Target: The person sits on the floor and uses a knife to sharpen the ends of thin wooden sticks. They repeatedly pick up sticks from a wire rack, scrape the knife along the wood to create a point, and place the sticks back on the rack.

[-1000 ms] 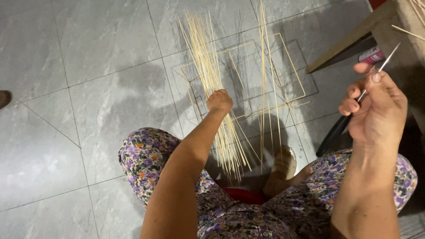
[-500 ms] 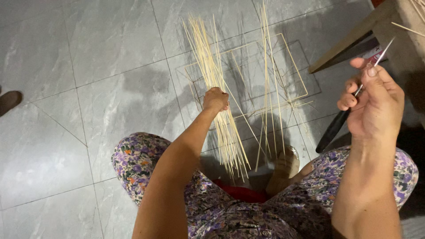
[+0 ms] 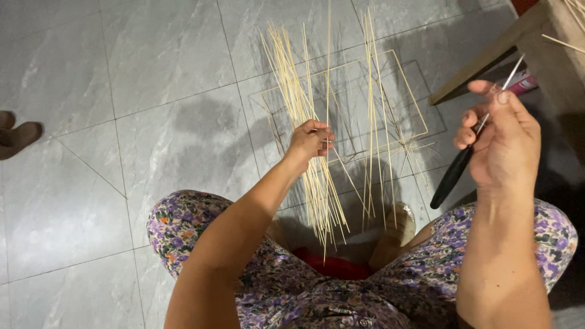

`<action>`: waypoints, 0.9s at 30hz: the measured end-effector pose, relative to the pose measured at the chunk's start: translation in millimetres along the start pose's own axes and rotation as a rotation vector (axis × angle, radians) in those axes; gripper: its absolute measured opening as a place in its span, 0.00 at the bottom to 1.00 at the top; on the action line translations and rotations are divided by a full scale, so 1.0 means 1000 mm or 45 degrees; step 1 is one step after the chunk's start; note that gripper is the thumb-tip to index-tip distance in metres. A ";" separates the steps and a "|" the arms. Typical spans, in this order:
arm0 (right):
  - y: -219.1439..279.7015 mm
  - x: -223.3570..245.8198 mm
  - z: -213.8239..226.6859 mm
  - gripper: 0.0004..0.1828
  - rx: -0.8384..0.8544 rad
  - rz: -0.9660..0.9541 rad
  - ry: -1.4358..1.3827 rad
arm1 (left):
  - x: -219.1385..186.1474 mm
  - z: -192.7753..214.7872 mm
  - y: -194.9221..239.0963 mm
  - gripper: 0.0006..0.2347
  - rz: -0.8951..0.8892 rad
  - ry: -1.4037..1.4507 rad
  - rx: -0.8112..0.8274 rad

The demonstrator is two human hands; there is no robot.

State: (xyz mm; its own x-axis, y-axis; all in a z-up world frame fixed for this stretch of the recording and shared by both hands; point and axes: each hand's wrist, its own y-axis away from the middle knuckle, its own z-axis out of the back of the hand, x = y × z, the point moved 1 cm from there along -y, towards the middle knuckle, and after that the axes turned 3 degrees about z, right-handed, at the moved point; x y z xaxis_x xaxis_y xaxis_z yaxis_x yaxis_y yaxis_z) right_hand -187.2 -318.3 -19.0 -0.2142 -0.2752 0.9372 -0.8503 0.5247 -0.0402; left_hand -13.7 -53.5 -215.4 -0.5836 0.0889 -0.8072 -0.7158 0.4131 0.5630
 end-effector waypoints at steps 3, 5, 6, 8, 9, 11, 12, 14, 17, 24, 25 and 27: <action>0.000 0.000 -0.004 0.14 0.002 -0.022 0.006 | -0.003 -0.006 0.015 0.04 -0.089 0.006 0.018; 0.000 -0.001 -0.007 0.13 -0.005 -0.048 0.019 | -0.011 -0.013 0.026 0.03 -0.122 -0.013 0.025; 0.000 -0.002 -0.008 0.14 -0.007 -0.060 0.029 | -0.016 -0.016 0.031 0.03 -0.152 -0.034 0.051; 0.000 -0.004 -0.013 0.17 0.036 -0.110 0.081 | -0.031 -0.021 0.046 0.03 -0.214 -0.077 0.106; 0.001 -0.005 -0.016 0.19 0.080 -0.149 0.123 | -0.039 -0.024 0.055 0.04 -0.257 -0.103 0.118; 0.003 -0.011 -0.023 0.25 0.145 -0.240 0.175 | -0.055 -0.031 0.071 0.04 -0.344 -0.160 0.152; 0.004 -0.015 -0.028 0.27 0.166 -0.294 0.187 | -0.063 -0.035 0.080 0.04 -0.418 -0.192 0.186; 0.008 -0.017 -0.037 0.30 0.249 -0.350 0.196 | -0.079 -0.038 0.097 0.05 -0.563 -0.253 0.251; 0.013 -0.018 -0.049 0.31 0.380 -0.355 0.182 | -0.100 -0.038 0.124 0.05 -0.758 -0.521 0.253; 0.015 -0.022 -0.048 0.21 0.369 -0.329 0.062 | -0.120 -0.045 0.143 0.05 -0.619 -0.704 0.409; 0.016 -0.022 -0.048 0.18 0.380 -0.316 0.053 | -0.120 -0.046 0.144 0.05 -0.605 -0.687 0.415; 0.017 -0.021 -0.048 0.19 0.371 -0.317 0.002 | -0.120 -0.047 0.146 0.06 -0.573 -0.670 0.408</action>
State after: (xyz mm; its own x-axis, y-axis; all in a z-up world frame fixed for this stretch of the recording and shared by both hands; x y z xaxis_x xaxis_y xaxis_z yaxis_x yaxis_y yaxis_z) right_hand -174.1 -265.2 -22.3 0.0172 -0.3640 0.9313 -0.9772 0.1910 0.0926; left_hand -66.6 -46.5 -28.1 0.0554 0.2367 -0.9700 -0.6483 0.7474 0.1453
